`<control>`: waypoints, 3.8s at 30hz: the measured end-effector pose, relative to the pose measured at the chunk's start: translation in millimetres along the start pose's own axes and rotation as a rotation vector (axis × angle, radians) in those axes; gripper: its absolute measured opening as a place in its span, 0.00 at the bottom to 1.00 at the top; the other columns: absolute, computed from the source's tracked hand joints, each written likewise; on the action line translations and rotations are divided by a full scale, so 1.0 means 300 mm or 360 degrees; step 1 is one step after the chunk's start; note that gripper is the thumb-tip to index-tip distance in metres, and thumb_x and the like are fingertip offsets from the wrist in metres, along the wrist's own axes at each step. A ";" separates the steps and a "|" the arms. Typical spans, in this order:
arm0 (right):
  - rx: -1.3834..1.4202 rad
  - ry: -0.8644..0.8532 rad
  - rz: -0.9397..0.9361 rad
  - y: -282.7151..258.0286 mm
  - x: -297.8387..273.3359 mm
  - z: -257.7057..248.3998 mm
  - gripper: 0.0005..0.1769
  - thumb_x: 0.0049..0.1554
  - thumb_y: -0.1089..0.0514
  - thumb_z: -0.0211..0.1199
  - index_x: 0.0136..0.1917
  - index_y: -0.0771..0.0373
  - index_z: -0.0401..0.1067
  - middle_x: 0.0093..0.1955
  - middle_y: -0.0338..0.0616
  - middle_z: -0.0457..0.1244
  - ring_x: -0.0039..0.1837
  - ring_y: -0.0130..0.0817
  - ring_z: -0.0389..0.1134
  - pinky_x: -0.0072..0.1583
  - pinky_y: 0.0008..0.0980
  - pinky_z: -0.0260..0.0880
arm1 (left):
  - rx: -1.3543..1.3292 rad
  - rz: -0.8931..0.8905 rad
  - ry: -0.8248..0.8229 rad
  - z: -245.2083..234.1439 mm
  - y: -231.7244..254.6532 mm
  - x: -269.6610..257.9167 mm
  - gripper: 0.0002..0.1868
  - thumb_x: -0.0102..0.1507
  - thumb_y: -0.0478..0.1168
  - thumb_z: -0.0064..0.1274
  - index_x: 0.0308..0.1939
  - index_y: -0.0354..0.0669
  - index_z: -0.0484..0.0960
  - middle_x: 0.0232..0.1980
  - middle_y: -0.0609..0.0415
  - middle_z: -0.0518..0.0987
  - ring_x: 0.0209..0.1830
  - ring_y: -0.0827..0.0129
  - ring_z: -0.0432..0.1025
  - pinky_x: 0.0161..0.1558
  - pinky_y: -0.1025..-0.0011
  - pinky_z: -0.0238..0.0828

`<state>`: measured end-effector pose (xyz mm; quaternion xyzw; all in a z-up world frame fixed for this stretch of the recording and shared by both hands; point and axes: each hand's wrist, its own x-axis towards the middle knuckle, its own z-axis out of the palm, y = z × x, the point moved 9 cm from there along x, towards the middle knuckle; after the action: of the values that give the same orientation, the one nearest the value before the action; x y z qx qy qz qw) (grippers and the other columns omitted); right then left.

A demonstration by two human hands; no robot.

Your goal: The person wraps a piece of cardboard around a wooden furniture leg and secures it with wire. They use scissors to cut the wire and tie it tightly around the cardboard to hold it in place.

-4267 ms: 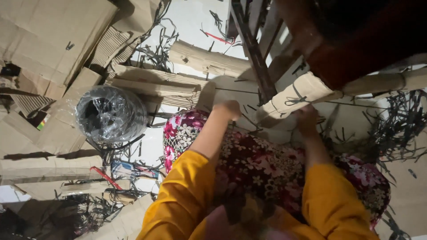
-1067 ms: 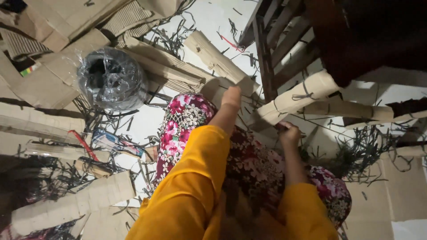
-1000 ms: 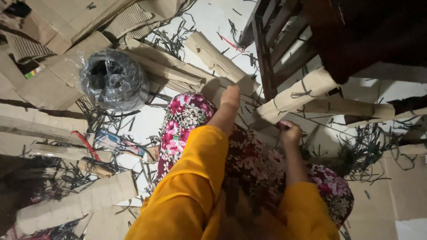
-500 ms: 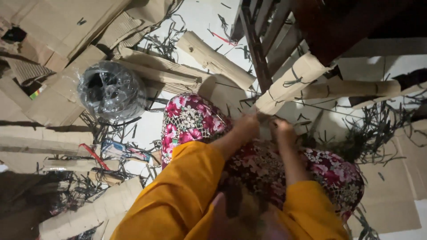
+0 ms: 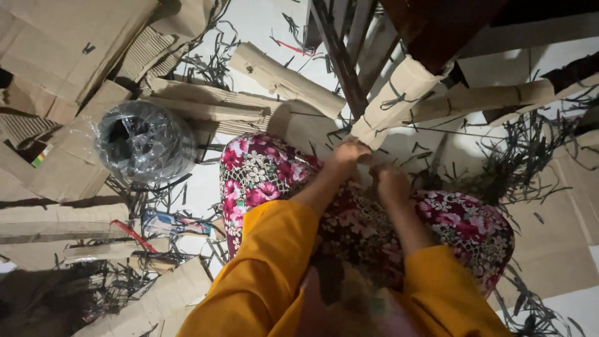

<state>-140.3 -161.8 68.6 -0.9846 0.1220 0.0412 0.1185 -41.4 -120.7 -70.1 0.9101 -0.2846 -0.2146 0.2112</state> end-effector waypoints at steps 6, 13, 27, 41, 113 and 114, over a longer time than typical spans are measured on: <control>-0.0013 0.0553 -0.0422 0.066 0.017 0.147 0.12 0.55 0.68 0.54 0.44 0.62 0.78 0.53 0.51 0.71 0.58 0.50 0.73 0.59 0.45 0.73 | 0.0258 0.0659 0.0841 -0.386 0.203 -0.318 0.10 0.61 0.44 0.57 0.35 0.42 0.77 0.38 0.55 0.82 0.45 0.62 0.77 0.55 0.70 0.72; 0.0475 0.1086 -0.0442 -0.036 -0.051 -0.152 0.05 0.60 0.51 0.72 0.48 0.45 0.77 0.43 0.27 0.68 0.40 0.40 0.71 0.41 0.39 0.73 | 0.0084 0.0472 0.0670 -0.381 0.193 -0.315 0.11 0.63 0.47 0.54 0.37 0.44 0.75 0.37 0.57 0.77 0.44 0.65 0.74 0.56 0.72 0.68; 0.1084 0.1063 -0.0773 0.013 0.000 -0.081 0.13 0.62 0.67 0.66 0.60 0.60 0.79 0.54 0.49 0.72 0.53 0.52 0.73 0.50 0.47 0.75 | -0.0164 0.0159 0.0335 -0.416 0.161 -0.311 0.13 0.67 0.51 0.48 0.42 0.47 0.72 0.36 0.60 0.69 0.41 0.71 0.69 0.57 0.76 0.63; 0.1079 0.1060 -0.0642 0.034 -0.012 -0.072 0.05 0.65 0.64 0.65 0.54 0.64 0.79 0.45 0.57 0.70 0.47 0.56 0.72 0.50 0.45 0.76 | 0.0305 0.0058 0.1670 -0.139 -0.025 -0.155 0.34 0.71 0.70 0.22 0.31 0.60 0.79 0.16 0.65 0.68 0.12 0.73 0.58 0.16 0.74 0.49; 0.0579 0.0905 -0.0391 0.059 0.009 -0.071 0.05 0.64 0.55 0.67 0.47 0.57 0.77 0.39 0.44 0.66 0.43 0.49 0.71 0.39 0.44 0.71 | 0.0207 0.0771 0.1523 -0.377 0.193 -0.308 0.13 0.69 0.48 0.50 0.57 0.55 0.75 0.34 0.80 0.67 0.20 0.82 0.61 0.30 0.82 0.60; 0.0577 0.0905 -0.0393 0.061 0.012 -0.064 0.05 0.64 0.55 0.67 0.47 0.57 0.77 0.39 0.44 0.66 0.43 0.49 0.71 0.39 0.44 0.71 | 0.0206 0.0770 0.1525 -0.351 0.176 -0.287 0.13 0.69 0.48 0.50 0.57 0.55 0.75 0.34 0.80 0.67 0.20 0.82 0.61 0.30 0.82 0.60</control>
<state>-140.4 -184.7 82.6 -0.9270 0.0355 -0.2714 0.2566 -74.2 -80.2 66.2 0.8258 -0.3704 0.2973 0.3041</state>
